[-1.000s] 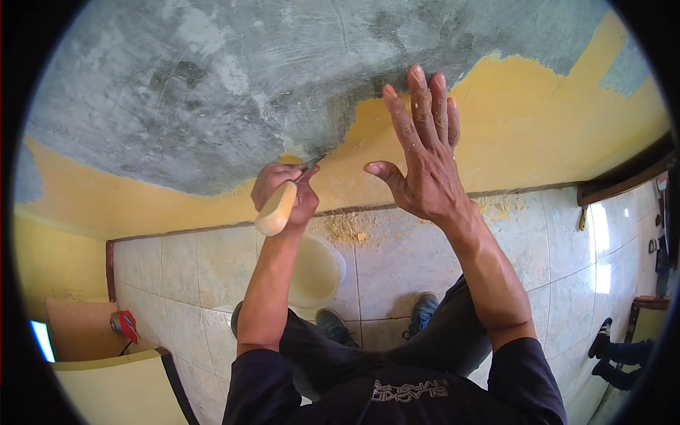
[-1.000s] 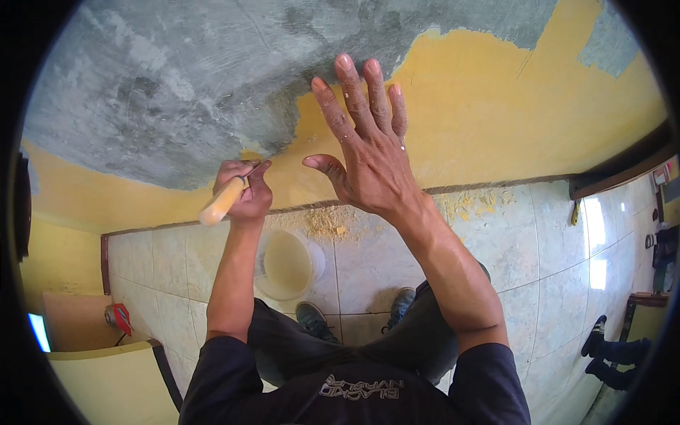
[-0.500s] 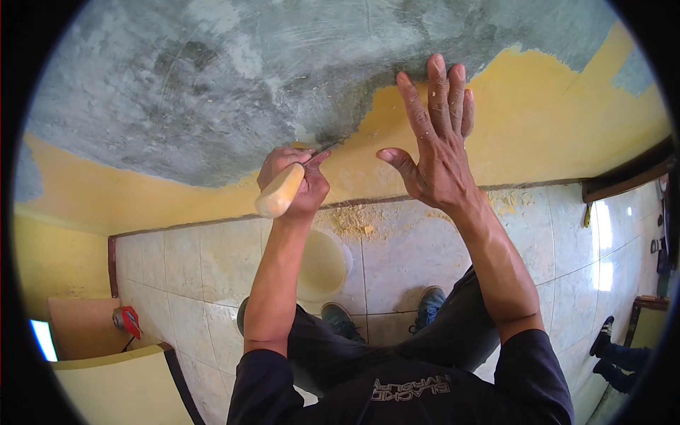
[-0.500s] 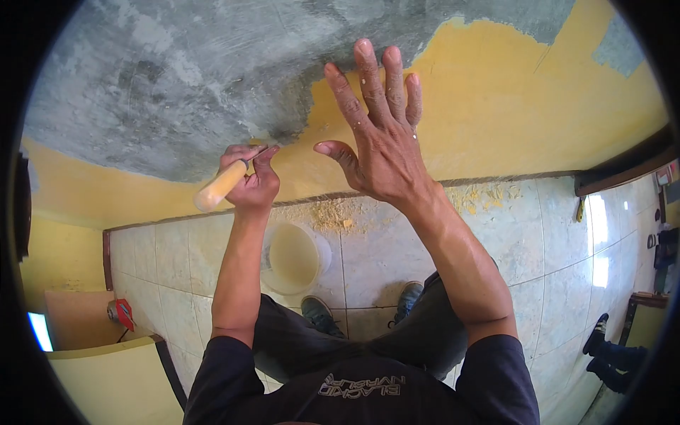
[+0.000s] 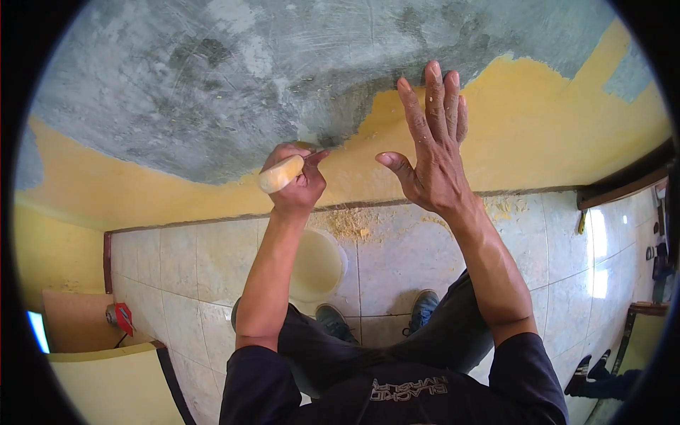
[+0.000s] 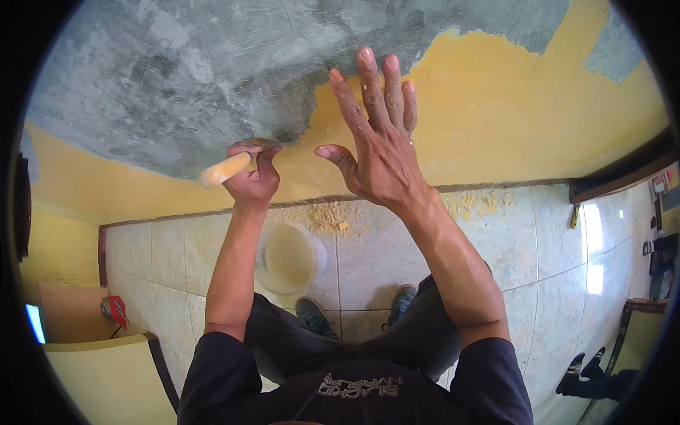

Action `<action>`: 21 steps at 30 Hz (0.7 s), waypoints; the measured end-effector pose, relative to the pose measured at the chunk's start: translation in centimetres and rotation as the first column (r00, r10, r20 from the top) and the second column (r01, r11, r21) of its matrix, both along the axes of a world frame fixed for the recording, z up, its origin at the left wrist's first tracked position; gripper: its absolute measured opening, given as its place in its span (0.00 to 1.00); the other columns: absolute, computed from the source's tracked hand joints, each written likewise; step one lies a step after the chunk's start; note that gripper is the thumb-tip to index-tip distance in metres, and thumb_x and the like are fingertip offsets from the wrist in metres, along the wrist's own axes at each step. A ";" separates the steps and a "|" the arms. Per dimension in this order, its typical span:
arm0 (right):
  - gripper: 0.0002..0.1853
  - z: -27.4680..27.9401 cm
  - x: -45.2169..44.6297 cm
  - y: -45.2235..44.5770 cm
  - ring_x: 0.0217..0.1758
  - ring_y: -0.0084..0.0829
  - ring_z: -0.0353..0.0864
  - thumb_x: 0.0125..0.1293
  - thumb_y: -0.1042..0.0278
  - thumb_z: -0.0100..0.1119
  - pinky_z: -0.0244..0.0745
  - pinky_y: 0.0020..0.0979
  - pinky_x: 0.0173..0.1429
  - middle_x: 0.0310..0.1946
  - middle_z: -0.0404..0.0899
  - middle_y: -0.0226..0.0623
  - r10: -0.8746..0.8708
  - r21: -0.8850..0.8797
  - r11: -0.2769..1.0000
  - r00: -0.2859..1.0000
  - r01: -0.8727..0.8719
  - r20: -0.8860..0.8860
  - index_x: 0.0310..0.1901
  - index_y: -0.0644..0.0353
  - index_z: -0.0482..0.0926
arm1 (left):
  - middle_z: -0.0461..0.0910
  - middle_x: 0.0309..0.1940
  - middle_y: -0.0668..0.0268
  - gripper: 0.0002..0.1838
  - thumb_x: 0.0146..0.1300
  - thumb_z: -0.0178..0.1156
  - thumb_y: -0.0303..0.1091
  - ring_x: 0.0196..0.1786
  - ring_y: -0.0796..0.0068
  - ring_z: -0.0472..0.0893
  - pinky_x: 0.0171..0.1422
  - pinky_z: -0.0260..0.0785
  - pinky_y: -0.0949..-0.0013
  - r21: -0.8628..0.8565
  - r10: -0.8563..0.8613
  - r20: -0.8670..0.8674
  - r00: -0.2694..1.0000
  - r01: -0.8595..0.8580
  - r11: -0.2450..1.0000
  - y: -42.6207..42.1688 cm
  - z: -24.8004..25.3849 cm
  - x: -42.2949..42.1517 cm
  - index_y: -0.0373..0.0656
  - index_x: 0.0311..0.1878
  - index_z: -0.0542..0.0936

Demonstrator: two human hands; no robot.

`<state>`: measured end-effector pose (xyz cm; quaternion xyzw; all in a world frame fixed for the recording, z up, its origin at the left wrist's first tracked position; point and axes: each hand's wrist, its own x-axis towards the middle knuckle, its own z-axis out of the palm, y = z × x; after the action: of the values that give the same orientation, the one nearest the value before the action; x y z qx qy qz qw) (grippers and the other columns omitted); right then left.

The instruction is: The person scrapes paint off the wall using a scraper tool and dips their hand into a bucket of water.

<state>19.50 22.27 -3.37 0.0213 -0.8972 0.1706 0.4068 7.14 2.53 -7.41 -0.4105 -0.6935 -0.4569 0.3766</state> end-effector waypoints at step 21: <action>0.46 0.2 0.9 -0.4 0.83 0.58 0.30 0.65 0.42 0.60 0.31 0.60 0.79 0.82 0.36 0.47 0.023 -0.030 0.999 1.000 -0.022 0.014 0.79 0.48 0.52 | 0.77 0.21 0.64 0.14 0.44 0.74 0.20 0.22 0.62 0.78 0.26 0.70 0.64 -0.018 0.003 -0.072 0.997 -0.005 1.000 -0.1 -1.2 -0.3 0.42 0.28 0.77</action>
<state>20.36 21.86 -3.17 0.0241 -0.8971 0.1886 0.3989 6.88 2.39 -8.59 -0.4287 -0.6845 -0.4347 0.3984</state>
